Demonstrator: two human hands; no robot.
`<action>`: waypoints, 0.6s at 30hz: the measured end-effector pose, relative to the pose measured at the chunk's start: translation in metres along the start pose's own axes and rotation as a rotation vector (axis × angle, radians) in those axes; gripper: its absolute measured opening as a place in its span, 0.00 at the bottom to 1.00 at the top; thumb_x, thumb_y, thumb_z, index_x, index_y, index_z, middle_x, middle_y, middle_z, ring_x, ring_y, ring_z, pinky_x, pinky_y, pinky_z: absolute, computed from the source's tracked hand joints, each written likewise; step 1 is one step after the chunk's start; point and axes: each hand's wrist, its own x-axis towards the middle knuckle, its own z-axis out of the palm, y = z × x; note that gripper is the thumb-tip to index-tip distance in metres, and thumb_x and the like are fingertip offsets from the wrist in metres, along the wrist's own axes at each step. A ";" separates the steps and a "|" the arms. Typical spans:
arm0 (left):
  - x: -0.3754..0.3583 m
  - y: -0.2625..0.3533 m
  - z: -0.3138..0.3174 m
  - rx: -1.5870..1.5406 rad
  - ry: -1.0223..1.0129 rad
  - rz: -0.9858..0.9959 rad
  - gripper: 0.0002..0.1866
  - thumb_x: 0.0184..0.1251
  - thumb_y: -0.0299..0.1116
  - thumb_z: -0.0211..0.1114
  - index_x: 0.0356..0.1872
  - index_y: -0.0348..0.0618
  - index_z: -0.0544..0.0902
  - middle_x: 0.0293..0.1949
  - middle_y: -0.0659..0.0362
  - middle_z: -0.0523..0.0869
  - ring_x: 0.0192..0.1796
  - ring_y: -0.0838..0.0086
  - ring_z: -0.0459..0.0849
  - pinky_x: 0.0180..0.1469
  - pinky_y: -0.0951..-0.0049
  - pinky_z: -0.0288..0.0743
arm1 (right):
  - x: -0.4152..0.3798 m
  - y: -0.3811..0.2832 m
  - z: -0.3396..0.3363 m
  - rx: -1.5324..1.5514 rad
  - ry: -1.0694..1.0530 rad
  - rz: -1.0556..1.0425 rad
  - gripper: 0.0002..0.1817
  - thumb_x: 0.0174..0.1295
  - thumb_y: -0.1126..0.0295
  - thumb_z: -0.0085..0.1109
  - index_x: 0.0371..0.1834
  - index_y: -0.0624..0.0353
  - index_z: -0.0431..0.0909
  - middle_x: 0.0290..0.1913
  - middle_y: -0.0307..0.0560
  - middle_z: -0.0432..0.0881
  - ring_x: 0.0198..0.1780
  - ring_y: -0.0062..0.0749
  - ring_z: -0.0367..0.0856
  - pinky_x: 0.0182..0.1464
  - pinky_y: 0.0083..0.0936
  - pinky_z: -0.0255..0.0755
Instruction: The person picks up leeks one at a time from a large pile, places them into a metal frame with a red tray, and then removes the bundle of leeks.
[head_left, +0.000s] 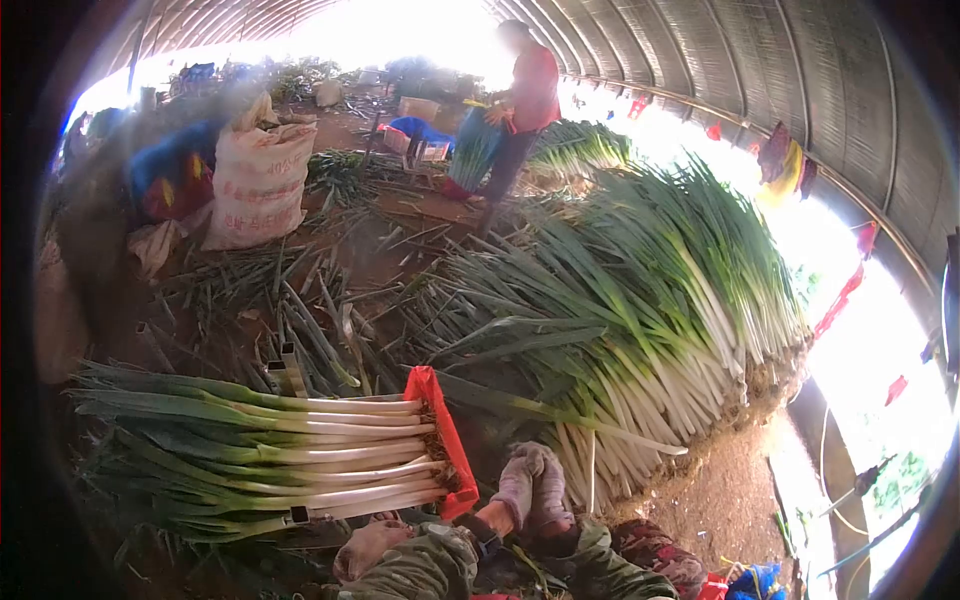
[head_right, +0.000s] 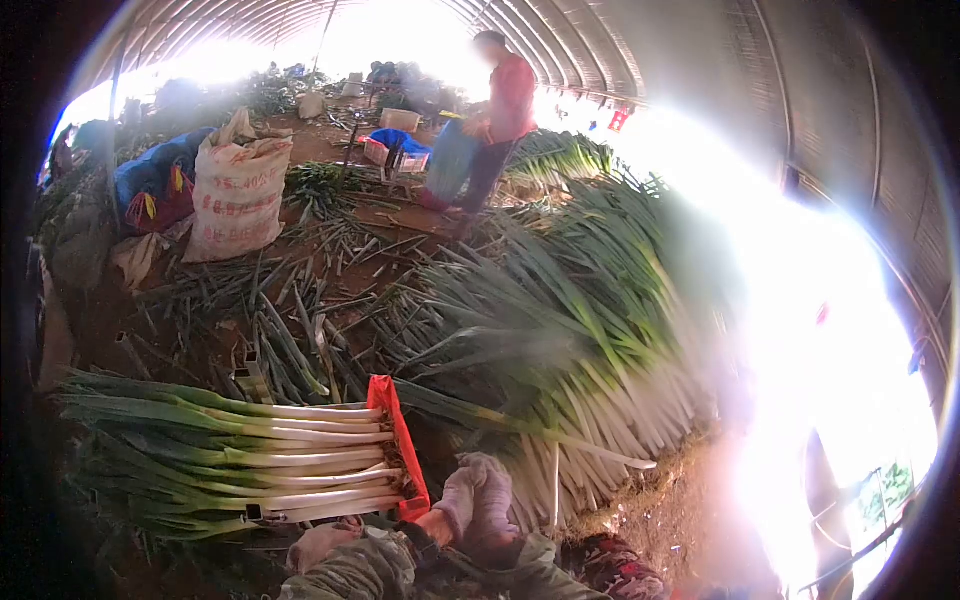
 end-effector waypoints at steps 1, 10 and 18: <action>0.002 0.006 0.005 0.032 -0.013 0.011 0.13 0.68 0.39 0.51 0.44 0.48 0.82 0.33 0.61 0.81 0.42 0.68 0.79 0.48 0.72 0.71 | 0.006 -0.005 0.001 -0.008 0.006 -0.007 0.16 0.68 0.74 0.34 0.53 0.66 0.69 0.53 0.44 0.72 0.52 0.31 0.71 0.55 0.29 0.67; 0.009 -0.076 -0.001 0.483 -0.167 -0.171 0.13 0.66 0.38 0.53 0.45 0.46 0.81 0.37 0.60 0.81 0.44 0.69 0.79 0.50 0.71 0.71 | 0.005 -0.065 0.030 -1.193 -0.039 -0.400 0.09 0.49 0.73 0.61 0.34 0.62 0.81 0.40 0.52 0.81 0.48 0.47 0.78 0.53 0.35 0.69; -0.023 -0.097 -0.058 0.611 -0.263 -0.343 0.13 0.64 0.37 0.56 0.45 0.44 0.80 0.40 0.60 0.81 0.45 0.70 0.78 0.52 0.70 0.70 | -0.023 -0.038 0.006 -1.055 -0.277 -0.307 0.07 0.55 0.73 0.57 0.35 0.61 0.80 0.40 0.50 0.82 0.46 0.46 0.79 0.54 0.37 0.68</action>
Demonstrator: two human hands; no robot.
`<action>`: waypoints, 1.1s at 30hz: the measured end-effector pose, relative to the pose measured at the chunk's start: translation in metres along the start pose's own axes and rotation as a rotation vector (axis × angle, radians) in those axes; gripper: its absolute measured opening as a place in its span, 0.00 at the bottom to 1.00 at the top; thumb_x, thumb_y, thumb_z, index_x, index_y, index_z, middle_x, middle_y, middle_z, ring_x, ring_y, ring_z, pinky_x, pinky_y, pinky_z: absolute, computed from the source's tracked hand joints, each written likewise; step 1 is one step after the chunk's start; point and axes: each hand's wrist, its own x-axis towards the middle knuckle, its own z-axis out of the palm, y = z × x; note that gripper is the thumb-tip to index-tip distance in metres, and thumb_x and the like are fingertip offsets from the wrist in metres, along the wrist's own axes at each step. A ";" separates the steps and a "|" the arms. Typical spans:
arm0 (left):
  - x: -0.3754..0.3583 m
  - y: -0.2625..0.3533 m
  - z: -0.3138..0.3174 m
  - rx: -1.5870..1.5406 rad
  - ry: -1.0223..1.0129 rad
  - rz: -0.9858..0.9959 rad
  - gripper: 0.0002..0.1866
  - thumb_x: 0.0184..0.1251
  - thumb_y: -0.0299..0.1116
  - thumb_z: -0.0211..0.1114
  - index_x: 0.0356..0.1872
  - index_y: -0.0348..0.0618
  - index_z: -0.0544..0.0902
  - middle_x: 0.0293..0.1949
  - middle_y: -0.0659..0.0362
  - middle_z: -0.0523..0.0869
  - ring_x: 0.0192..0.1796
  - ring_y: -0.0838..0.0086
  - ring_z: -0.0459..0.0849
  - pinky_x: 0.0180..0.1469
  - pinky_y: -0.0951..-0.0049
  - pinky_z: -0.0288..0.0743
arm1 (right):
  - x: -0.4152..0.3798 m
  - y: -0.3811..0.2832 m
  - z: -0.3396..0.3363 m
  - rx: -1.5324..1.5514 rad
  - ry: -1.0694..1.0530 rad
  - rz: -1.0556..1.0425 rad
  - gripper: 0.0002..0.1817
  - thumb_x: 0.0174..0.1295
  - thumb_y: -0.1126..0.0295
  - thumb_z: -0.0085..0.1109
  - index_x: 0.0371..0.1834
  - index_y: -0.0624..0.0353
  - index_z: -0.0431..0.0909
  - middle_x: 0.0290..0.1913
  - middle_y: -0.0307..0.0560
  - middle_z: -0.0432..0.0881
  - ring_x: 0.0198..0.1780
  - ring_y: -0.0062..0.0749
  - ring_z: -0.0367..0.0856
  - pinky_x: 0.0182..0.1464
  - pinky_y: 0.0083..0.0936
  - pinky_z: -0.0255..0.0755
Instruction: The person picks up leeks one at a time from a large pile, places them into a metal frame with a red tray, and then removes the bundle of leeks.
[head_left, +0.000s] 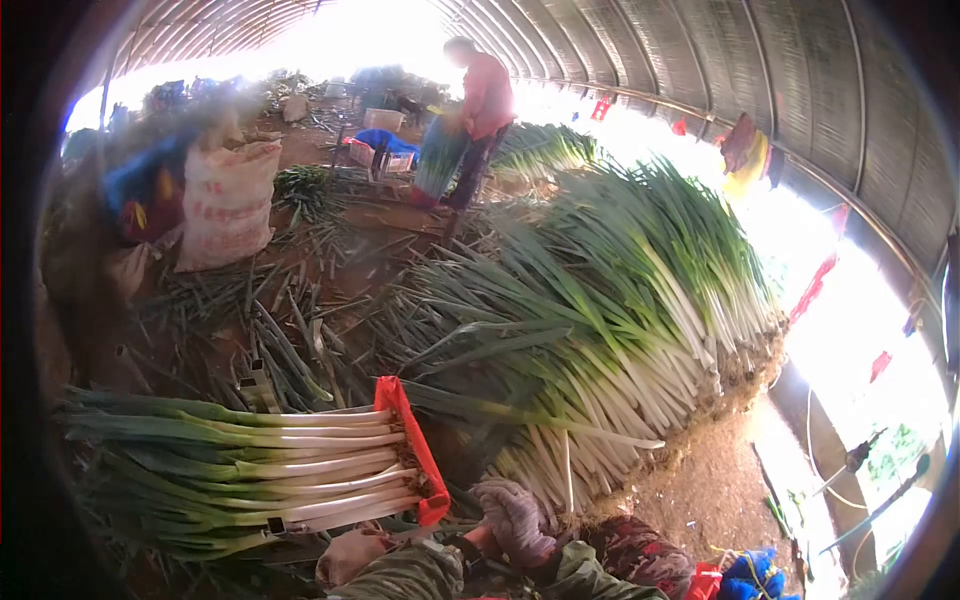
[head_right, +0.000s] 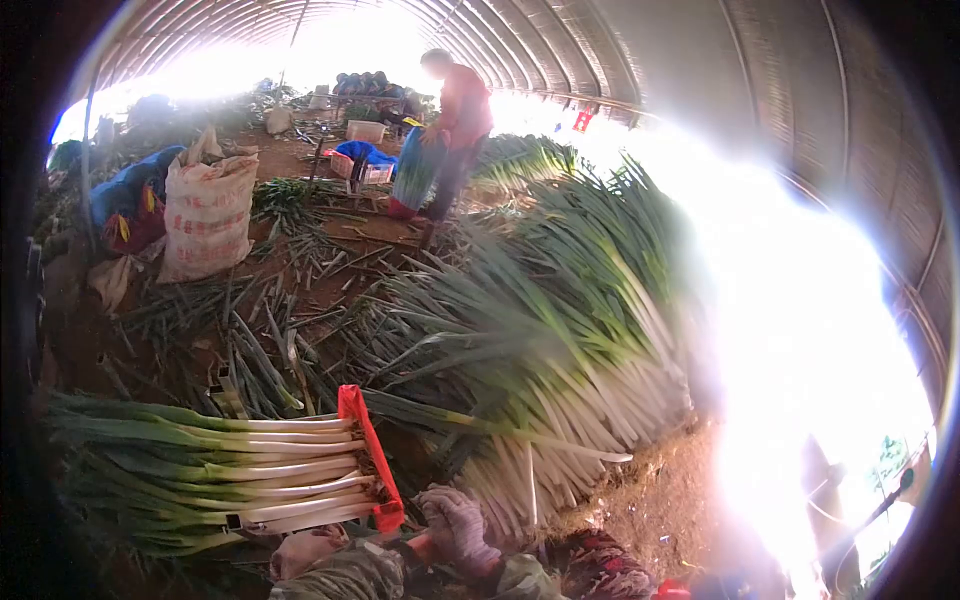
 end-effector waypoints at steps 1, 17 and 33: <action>-0.002 -0.004 -0.005 0.005 -0.007 -0.015 0.13 0.64 0.37 0.56 0.45 0.44 0.79 0.40 0.59 0.81 0.45 0.70 0.78 0.52 0.70 0.70 | -0.003 -0.001 0.002 0.018 -0.037 0.027 0.07 0.57 0.73 0.54 0.35 0.62 0.80 0.40 0.51 0.82 0.46 0.45 0.79 0.55 0.37 0.68; 0.028 0.021 0.039 -0.376 0.037 0.018 0.16 0.60 0.36 0.60 0.47 0.40 0.77 0.47 0.58 0.82 0.49 0.71 0.78 0.55 0.68 0.69 | -0.014 0.107 -0.023 -0.230 -0.174 -0.009 0.22 0.63 0.53 0.47 0.40 0.63 0.80 0.40 0.51 0.82 0.45 0.31 0.79 0.46 0.29 0.70; -0.003 0.138 -0.007 -0.786 -0.076 -0.074 0.14 0.66 0.26 0.51 0.52 0.44 0.70 0.41 0.56 0.80 0.39 0.66 0.82 0.45 0.61 0.81 | 0.025 0.210 -0.136 -1.004 -0.293 0.710 0.23 0.59 0.62 0.52 0.59 0.50 0.68 0.45 0.49 0.80 0.44 0.41 0.81 0.42 0.38 0.76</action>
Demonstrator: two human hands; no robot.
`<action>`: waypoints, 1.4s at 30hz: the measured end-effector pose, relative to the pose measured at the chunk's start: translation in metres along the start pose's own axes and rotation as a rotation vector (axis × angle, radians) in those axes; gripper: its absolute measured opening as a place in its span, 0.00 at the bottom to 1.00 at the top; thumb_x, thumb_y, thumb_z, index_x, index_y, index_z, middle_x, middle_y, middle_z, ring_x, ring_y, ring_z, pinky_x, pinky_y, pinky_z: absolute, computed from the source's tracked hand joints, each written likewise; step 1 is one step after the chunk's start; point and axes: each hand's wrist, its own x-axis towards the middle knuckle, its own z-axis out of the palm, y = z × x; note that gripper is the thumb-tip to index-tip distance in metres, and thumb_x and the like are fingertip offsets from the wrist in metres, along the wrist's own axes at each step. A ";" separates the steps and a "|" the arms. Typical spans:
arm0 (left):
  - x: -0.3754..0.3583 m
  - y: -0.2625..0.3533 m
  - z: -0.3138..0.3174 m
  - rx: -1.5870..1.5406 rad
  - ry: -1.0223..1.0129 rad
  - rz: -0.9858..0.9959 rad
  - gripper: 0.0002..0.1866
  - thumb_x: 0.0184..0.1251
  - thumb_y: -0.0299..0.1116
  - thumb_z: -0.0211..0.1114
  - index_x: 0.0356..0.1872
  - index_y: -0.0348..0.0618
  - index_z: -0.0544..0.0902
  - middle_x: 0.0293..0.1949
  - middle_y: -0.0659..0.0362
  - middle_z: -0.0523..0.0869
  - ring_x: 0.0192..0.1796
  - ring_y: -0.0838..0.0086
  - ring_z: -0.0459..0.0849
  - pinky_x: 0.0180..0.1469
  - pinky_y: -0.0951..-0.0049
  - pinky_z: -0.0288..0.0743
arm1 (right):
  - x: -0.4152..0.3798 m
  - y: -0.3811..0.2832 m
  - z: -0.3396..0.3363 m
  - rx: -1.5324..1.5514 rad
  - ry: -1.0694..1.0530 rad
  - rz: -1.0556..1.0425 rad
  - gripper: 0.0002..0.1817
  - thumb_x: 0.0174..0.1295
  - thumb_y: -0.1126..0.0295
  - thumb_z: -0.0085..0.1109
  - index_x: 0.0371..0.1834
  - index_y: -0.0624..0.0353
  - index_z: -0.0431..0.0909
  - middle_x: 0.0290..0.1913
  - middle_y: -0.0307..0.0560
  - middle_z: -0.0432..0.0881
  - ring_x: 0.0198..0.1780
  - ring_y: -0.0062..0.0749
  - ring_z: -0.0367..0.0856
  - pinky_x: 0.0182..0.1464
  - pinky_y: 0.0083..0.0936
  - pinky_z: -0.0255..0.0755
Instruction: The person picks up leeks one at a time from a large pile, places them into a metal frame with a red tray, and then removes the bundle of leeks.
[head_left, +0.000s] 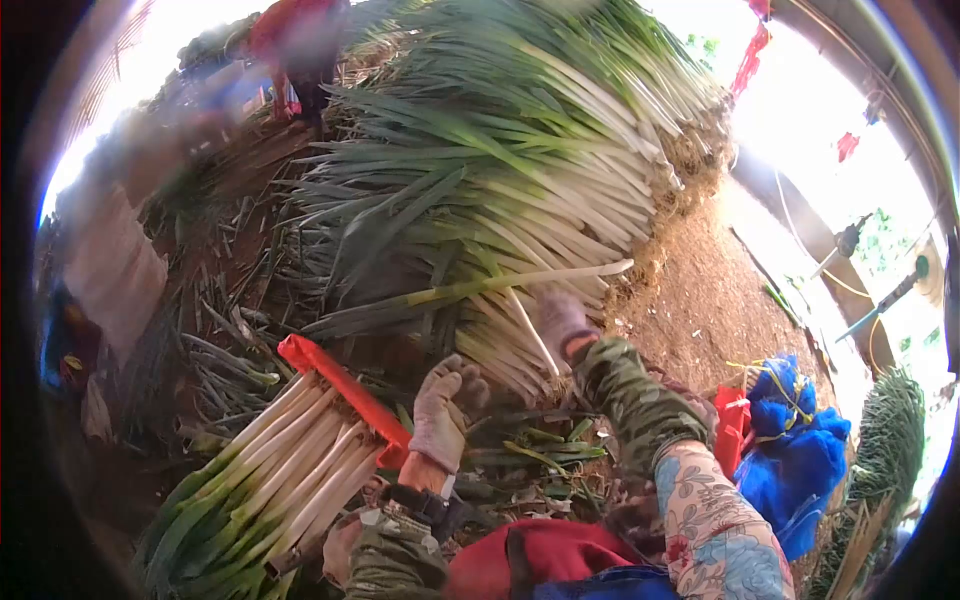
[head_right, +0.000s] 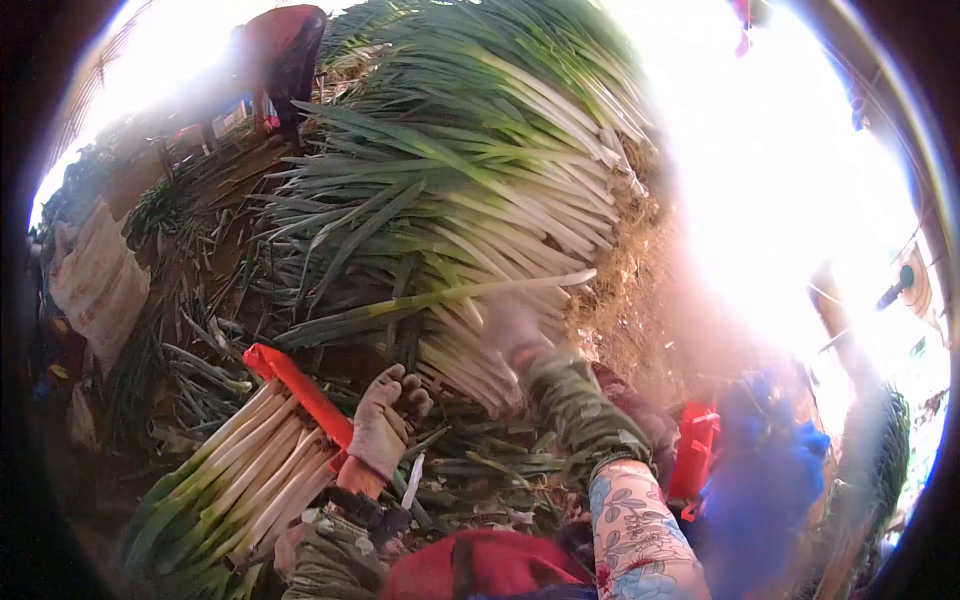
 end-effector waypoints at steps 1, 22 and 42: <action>0.003 -0.001 0.003 0.004 0.003 -0.004 0.14 0.66 0.26 0.51 0.52 0.44 0.70 0.41 0.56 0.80 0.39 0.66 0.82 0.45 0.61 0.81 | 0.021 0.004 -0.008 -0.092 0.000 0.036 0.26 0.60 0.61 0.51 0.63 0.49 0.65 0.51 0.50 0.78 0.49 0.41 0.79 0.47 0.38 0.74; 0.043 -0.015 -0.005 0.118 0.065 -0.078 0.14 0.66 0.26 0.52 0.53 0.41 0.70 0.42 0.54 0.80 0.38 0.65 0.82 0.45 0.63 0.80 | 0.044 0.005 0.073 -0.109 0.103 0.006 0.47 0.49 0.50 0.64 0.71 0.47 0.51 0.71 0.50 0.53 0.73 0.48 0.47 0.67 0.50 0.49; -0.006 -0.006 -0.011 0.192 -0.019 -0.087 0.16 0.66 0.28 0.53 0.53 0.39 0.71 0.41 0.57 0.82 0.38 0.72 0.83 0.46 0.70 0.80 | 0.053 -0.028 -0.048 0.348 0.064 -0.072 0.19 0.57 0.56 0.56 0.52 0.46 0.77 0.45 0.51 0.82 0.48 0.47 0.79 0.49 0.39 0.72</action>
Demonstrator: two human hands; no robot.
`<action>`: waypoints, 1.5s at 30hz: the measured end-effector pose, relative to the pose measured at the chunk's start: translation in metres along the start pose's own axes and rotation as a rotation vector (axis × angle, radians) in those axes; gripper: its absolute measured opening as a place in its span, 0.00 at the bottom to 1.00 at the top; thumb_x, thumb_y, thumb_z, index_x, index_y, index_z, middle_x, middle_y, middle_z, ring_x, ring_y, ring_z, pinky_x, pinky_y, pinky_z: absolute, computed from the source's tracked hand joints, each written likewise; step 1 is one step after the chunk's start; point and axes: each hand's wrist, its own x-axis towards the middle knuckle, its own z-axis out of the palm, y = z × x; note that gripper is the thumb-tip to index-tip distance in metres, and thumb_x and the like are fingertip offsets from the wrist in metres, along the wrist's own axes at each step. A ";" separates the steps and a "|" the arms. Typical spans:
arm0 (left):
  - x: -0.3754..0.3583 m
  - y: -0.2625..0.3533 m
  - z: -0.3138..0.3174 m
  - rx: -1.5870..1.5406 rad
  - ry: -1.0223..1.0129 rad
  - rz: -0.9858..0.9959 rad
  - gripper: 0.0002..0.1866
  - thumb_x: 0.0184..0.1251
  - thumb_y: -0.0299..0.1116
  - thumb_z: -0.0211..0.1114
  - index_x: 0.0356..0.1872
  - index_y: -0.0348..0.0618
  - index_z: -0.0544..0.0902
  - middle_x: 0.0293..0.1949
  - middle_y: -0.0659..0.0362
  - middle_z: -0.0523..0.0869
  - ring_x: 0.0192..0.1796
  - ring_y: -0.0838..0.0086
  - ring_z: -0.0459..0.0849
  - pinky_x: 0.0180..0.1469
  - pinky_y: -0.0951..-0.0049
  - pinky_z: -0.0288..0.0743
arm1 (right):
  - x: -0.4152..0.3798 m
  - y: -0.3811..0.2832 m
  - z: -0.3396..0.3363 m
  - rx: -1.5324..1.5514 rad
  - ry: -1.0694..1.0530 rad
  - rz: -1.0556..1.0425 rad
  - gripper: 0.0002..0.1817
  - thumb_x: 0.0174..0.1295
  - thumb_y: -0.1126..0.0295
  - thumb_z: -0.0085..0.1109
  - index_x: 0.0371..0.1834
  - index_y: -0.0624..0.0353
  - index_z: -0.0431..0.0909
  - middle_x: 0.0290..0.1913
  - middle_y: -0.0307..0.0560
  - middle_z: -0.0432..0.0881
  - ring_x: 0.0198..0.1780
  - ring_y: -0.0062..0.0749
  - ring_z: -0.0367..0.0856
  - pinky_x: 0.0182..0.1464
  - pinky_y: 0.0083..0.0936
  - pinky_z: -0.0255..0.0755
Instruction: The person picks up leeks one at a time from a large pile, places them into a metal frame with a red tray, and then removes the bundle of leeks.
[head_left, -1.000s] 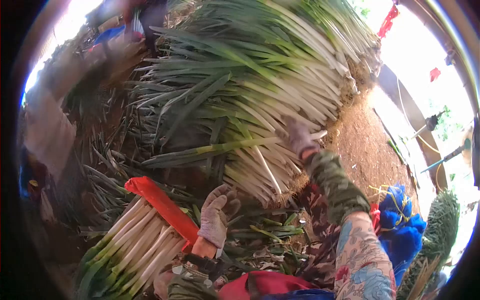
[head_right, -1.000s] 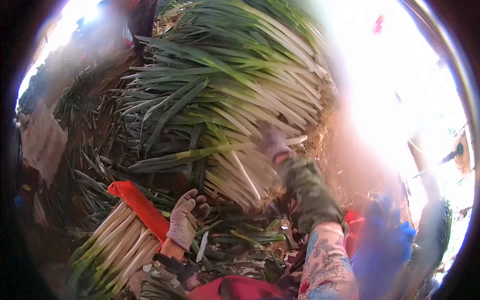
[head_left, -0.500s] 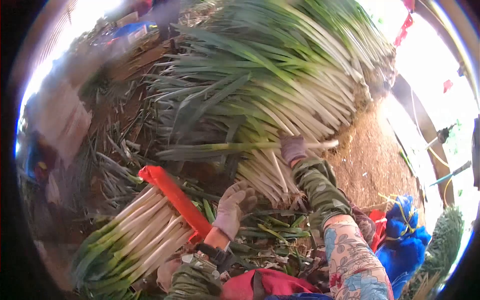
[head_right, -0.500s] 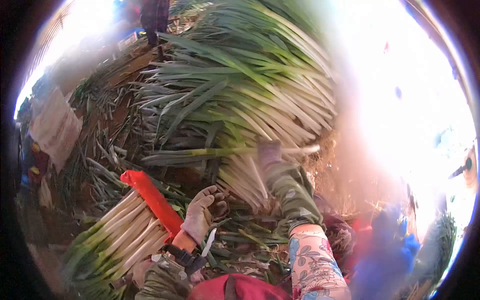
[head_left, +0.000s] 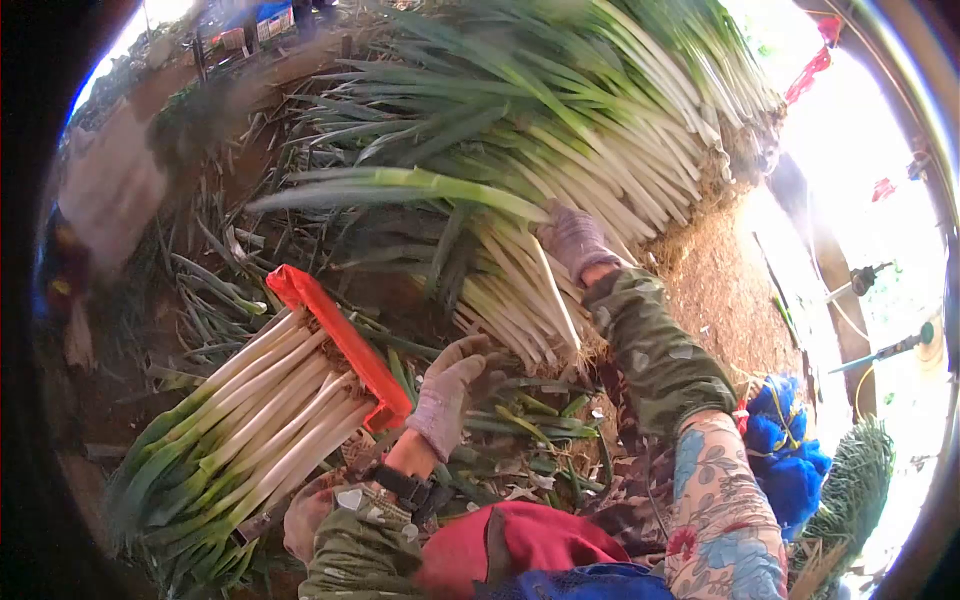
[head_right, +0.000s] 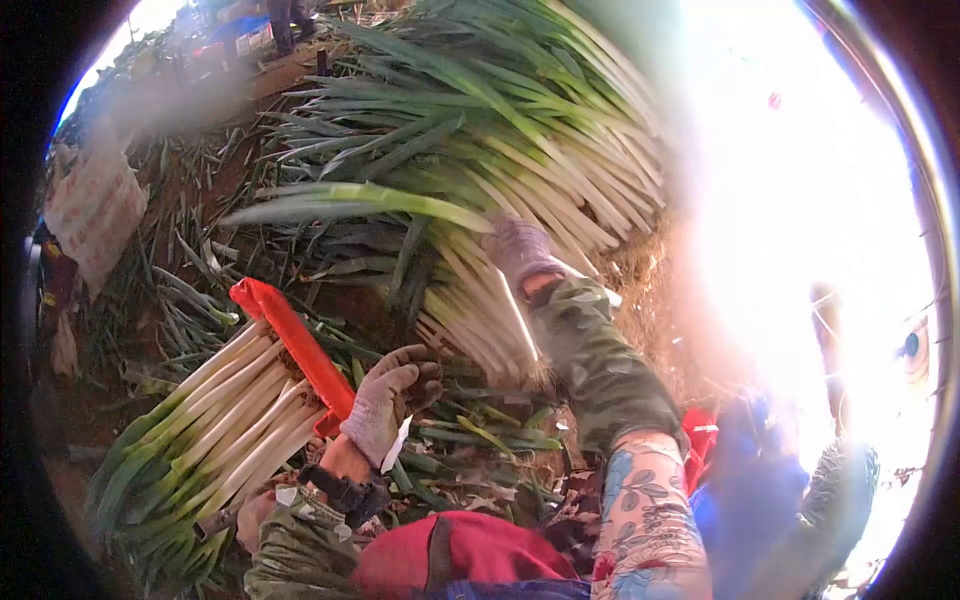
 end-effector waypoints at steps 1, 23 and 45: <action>-0.001 0.000 0.001 0.000 -0.004 0.006 0.16 0.66 0.28 0.53 0.53 0.39 0.71 0.41 0.57 0.82 0.38 0.72 0.83 0.46 0.70 0.80 | 0.009 0.005 0.011 -0.002 0.005 -0.004 0.19 0.57 0.56 0.56 0.52 0.46 0.77 0.45 0.51 0.82 0.48 0.47 0.79 0.49 0.39 0.72; 0.064 -0.061 -0.019 -0.171 0.111 -0.126 0.23 0.64 0.48 0.61 0.55 0.48 0.71 0.40 0.59 0.82 0.38 0.69 0.82 0.38 0.65 0.79 | -0.180 0.013 0.039 0.570 -0.813 0.279 0.17 0.52 0.65 0.65 0.43 0.60 0.77 0.31 0.41 0.80 0.31 0.26 0.78 0.30 0.25 0.73; -0.015 0.104 0.004 -0.840 -0.450 0.659 0.33 0.56 0.63 0.58 0.51 0.45 0.75 0.49 0.54 0.79 0.51 0.59 0.76 0.58 0.61 0.69 | -0.361 -0.106 -0.211 0.621 -0.964 0.511 0.18 0.60 0.67 0.60 0.51 0.59 0.68 0.26 0.38 0.75 0.29 0.23 0.77 0.30 0.20 0.71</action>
